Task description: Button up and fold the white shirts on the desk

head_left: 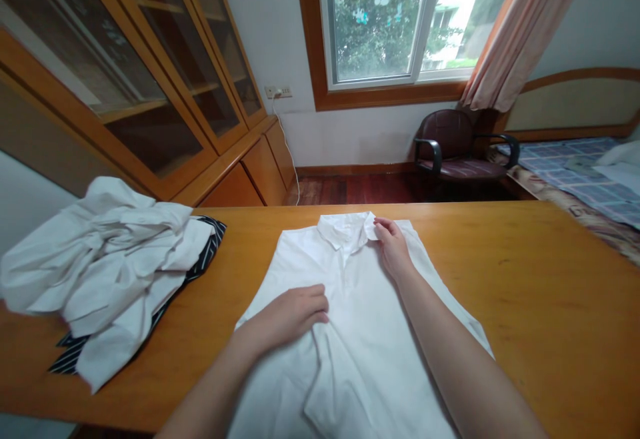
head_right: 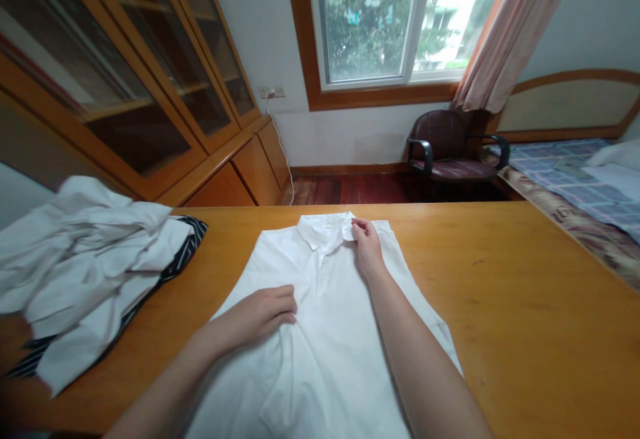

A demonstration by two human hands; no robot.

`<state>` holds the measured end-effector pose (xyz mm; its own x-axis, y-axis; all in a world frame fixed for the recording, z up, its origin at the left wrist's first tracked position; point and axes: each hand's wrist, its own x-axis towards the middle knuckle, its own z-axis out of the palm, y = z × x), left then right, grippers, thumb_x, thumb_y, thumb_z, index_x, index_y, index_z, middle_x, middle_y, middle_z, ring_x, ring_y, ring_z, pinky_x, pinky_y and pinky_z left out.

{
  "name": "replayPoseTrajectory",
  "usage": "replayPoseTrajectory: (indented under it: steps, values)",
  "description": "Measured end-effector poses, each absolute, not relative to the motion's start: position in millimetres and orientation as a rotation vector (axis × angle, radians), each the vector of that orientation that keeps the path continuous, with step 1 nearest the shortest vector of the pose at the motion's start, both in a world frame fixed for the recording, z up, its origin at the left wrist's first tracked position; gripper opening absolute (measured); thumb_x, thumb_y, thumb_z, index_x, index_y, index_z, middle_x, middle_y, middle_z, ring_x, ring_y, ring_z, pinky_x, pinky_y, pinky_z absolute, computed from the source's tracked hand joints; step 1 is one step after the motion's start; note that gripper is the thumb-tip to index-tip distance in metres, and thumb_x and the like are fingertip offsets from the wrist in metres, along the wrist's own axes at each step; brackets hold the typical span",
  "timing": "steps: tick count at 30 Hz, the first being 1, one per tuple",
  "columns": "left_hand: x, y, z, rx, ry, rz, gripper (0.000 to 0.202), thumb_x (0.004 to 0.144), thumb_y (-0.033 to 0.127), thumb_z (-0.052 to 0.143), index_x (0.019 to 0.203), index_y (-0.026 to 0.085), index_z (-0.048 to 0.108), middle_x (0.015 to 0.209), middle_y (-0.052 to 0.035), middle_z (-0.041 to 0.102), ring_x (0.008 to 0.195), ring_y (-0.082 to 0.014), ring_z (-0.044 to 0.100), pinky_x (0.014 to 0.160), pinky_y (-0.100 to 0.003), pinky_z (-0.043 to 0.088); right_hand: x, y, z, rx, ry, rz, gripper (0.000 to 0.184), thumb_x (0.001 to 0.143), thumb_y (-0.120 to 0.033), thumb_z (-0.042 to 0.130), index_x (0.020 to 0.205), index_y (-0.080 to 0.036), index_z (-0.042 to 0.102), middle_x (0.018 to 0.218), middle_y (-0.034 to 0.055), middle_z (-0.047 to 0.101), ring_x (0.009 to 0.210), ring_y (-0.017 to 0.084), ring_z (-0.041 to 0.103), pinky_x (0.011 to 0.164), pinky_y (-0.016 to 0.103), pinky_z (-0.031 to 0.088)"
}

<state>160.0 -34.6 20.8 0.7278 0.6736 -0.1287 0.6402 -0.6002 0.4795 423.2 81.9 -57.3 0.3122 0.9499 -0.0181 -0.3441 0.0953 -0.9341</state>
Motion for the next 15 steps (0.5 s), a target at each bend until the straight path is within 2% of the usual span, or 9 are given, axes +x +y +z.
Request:
replayPoseTrajectory:
  steps: [5, 7, 9, 12, 15]
  values:
    - [57.7, -6.6, 40.4, 2.245, 1.437, -0.042, 0.023, 0.095, 0.030, 0.050, 0.078, 0.018, 0.062, 0.090, -0.0039, 0.060, 0.085, -0.0188, 0.059, 0.079, -0.026, 0.043, 423.4, 80.8, -60.1, -1.061, -0.769, 1.087, 0.034, 0.067, -0.033, 0.072, 0.099, -0.023, 0.067, 0.099, 0.0030, 0.067, 0.080, 0.017, 0.060, 0.066, 0.028, 0.051]
    - [16.8, 5.3, 52.4, 2.164, 1.770, -0.163, 0.017, 0.088, 0.022, 0.054, 0.076, 0.017, 0.065, 0.088, -0.0057, 0.060, 0.083, -0.0206, 0.060, 0.080, -0.029, 0.043, 423.4, 81.3, -61.9, -1.073, -0.779, 1.071, 0.034, 0.067, -0.033, 0.071, 0.100, -0.023, 0.067, 0.097, 0.0028, 0.067, 0.080, 0.017, 0.059, 0.066, 0.029, 0.052]
    - [-9.9, 14.4, 65.3, 2.050, 2.154, -0.299, 0.017, 0.084, 0.014, 0.052, 0.083, 0.014, 0.068, 0.091, -0.0089, 0.060, 0.077, -0.0218, 0.060, 0.076, -0.032, 0.043, 423.5, 82.0, -63.7, -1.080, -0.784, 1.062, 0.034, 0.068, -0.033, 0.070, 0.100, -0.023, 0.067, 0.094, 0.0028, 0.067, 0.079, 0.017, 0.060, 0.065, 0.029, 0.052]
    - [-4.1, 22.7, 80.6, 2.201, 2.358, -0.114, 0.027, 0.085, 0.016, 0.051, 0.106, 0.016, 0.068, 0.109, -0.0129, 0.060, 0.083, -0.0260, 0.061, 0.079, -0.036, 0.045, 424.1, 82.9, -66.1, -1.080, -0.793, 1.045, 0.035, 0.069, -0.034, 0.069, 0.102, -0.023, 0.067, 0.093, 0.0033, 0.067, 0.080, 0.018, 0.060, 0.065, 0.029, 0.052]
    - [55.7, 26.8, 82.3, 2.438, 2.103, 0.194, 0.026, 0.093, 0.023, 0.046, 0.106, 0.021, 0.068, 0.116, -0.0107, 0.062, 0.096, -0.0272, 0.062, 0.084, -0.036, 0.045, 424.5, 83.4, -68.3, -1.086, -0.800, 1.022, 0.035, 0.069, -0.034, 0.068, 0.103, -0.023, 0.067, 0.093, 0.0037, 0.067, 0.079, 0.019, 0.060, 0.065, 0.030, 0.052]
